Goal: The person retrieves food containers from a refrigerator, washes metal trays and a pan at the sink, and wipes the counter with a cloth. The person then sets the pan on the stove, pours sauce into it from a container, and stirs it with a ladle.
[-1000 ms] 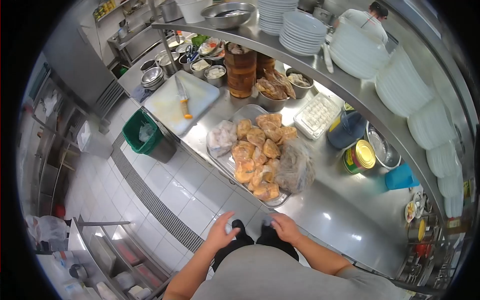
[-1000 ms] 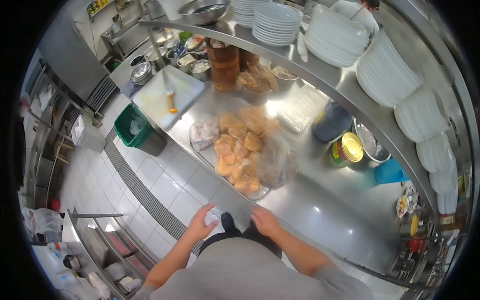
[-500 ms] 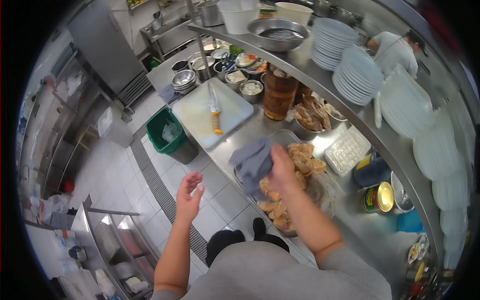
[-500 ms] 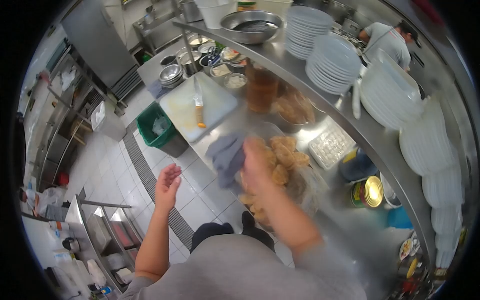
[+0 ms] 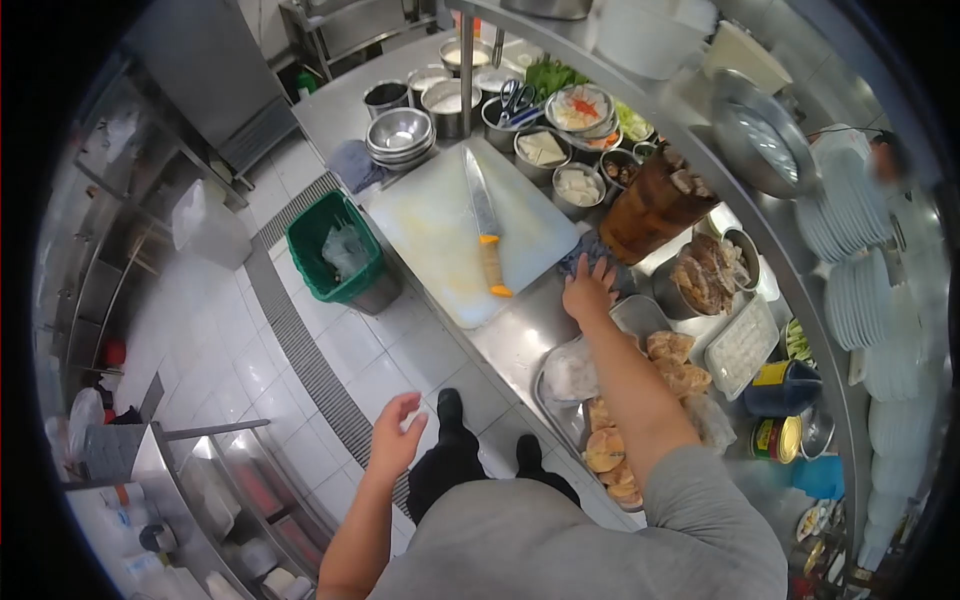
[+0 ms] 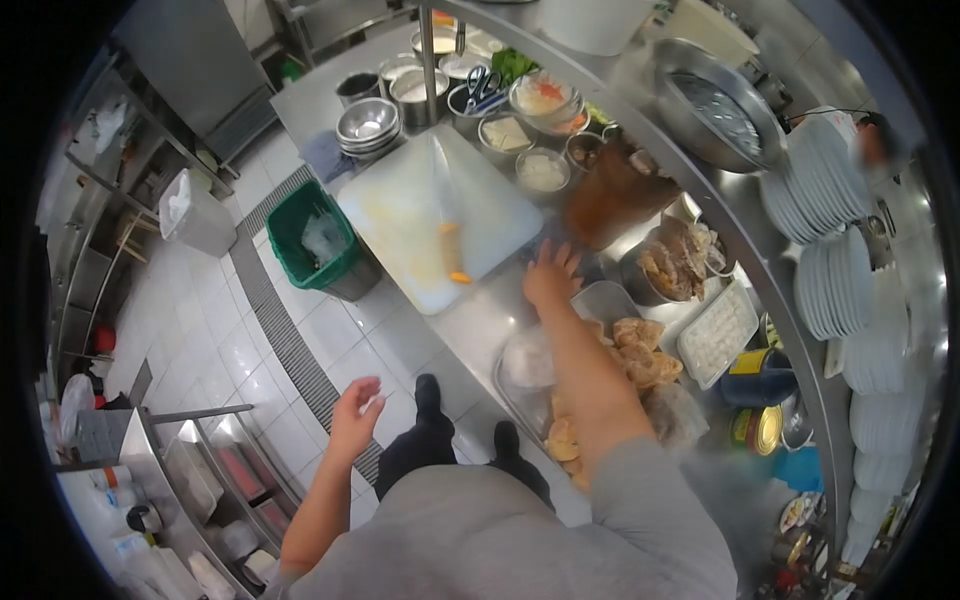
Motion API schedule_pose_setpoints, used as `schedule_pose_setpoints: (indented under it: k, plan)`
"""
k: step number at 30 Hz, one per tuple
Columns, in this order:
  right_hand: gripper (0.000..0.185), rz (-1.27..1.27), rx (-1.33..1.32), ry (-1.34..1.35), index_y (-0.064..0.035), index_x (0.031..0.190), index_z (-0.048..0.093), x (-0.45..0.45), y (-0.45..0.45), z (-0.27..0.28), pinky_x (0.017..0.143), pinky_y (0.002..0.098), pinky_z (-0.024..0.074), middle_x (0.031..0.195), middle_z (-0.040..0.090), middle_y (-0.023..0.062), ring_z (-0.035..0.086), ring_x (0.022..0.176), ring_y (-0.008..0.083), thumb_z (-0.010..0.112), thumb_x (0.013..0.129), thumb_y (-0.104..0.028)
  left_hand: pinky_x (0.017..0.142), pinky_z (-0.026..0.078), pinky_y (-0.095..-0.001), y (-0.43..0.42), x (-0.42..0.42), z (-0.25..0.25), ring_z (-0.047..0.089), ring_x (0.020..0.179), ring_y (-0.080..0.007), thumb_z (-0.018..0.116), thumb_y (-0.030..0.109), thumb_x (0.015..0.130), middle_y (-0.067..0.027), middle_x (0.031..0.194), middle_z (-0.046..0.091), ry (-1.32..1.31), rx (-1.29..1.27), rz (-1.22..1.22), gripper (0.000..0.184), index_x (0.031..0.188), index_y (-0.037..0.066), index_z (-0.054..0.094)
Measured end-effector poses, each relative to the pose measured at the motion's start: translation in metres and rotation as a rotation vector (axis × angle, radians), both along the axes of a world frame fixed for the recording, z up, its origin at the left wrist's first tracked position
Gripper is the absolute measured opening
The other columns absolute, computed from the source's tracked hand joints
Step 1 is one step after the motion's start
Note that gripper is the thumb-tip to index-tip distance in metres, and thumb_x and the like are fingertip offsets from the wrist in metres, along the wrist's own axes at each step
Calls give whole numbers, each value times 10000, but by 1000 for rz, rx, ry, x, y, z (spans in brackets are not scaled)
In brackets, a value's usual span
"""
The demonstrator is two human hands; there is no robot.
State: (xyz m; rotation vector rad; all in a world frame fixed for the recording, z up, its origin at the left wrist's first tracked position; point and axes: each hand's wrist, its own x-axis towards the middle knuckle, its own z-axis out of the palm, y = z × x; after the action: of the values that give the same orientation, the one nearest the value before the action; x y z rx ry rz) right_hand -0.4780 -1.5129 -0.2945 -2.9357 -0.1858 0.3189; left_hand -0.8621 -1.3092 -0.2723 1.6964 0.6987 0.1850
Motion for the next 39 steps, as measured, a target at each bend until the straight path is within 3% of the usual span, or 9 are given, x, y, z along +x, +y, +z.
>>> schedule_pose_setpoints:
  k: [7,13,16,18,23,27,34,36,39]
  plan:
    - [370,169,-104,-186,-67,1281,577,-9,12,-18,1004,573,450,1385,496,190,483,1246,428,585,931,-185,970,508,-422,60,159,11,627,1161,-339,699,159,882,-200,1281,616,-70,251,-454,403,1266,64,617]
    - [168,273,157,-128,-45,972,644,-185,85,-22,880,527,492,1163,589,193,563,1085,398,566,835,-104,1076,417,-480,53,262,10,462,1330,-422,727,251,879,-255,1508,390,-178,612,-664,457,1294,104,608]
    - [143,185,378,151,-44,916,658,-196,79,15,893,502,495,1094,616,182,582,1073,396,576,801,-68,1126,347,-524,56,273,-7,391,1379,-453,744,307,868,-278,1536,336,-171,768,-715,508,1320,126,597]
    - [128,100,332,22,-46,860,667,-164,62,42,915,483,494,1063,636,171,591,1076,391,577,770,-39,1144,315,-544,59,277,-12,365,1397,-458,751,331,862,-285,1542,324,-167,756,-711,530,1330,139,593]
    - [380,-6,182,-268,-75,1211,628,-38,15,21,1026,506,445,1303,563,195,528,1221,396,611,833,-113,1150,296,-558,55,274,-13,358,1407,-452,770,353,842,-289,1567,284,-187,794,-708,596,1371,155,581]
    - [632,-128,-138,-289,-53,1472,417,-39,45,-33,1094,634,331,1548,347,251,367,1374,473,589,883,-206,1152,293,-561,57,278,-15,364,1404,-449,776,357,836,-289,1567,283,-169,789,-717,643,1404,152,557]
    - [383,252,-32,-11,-45,1259,580,-208,79,1,989,608,429,1405,492,241,471,1274,462,564,894,-161,1093,391,-515,79,211,-18,469,1319,-421,766,225,796,-229,1466,458,-379,655,-821,630,1371,82,553]
    - [344,257,488,149,-38,1259,611,-220,74,1,1037,539,427,1354,548,232,515,1241,443,547,964,-204,993,473,-482,84,177,-2,578,1189,-387,752,173,808,-181,1298,601,-498,418,-944,528,1301,73,592]
    - [351,331,506,-98,-36,1288,617,-211,79,40,1064,459,424,1309,589,226,542,1221,425,516,1016,-233,928,503,-448,94,135,-19,631,1104,-367,723,115,832,-171,1164,662,-308,349,-857,411,1226,56,620]
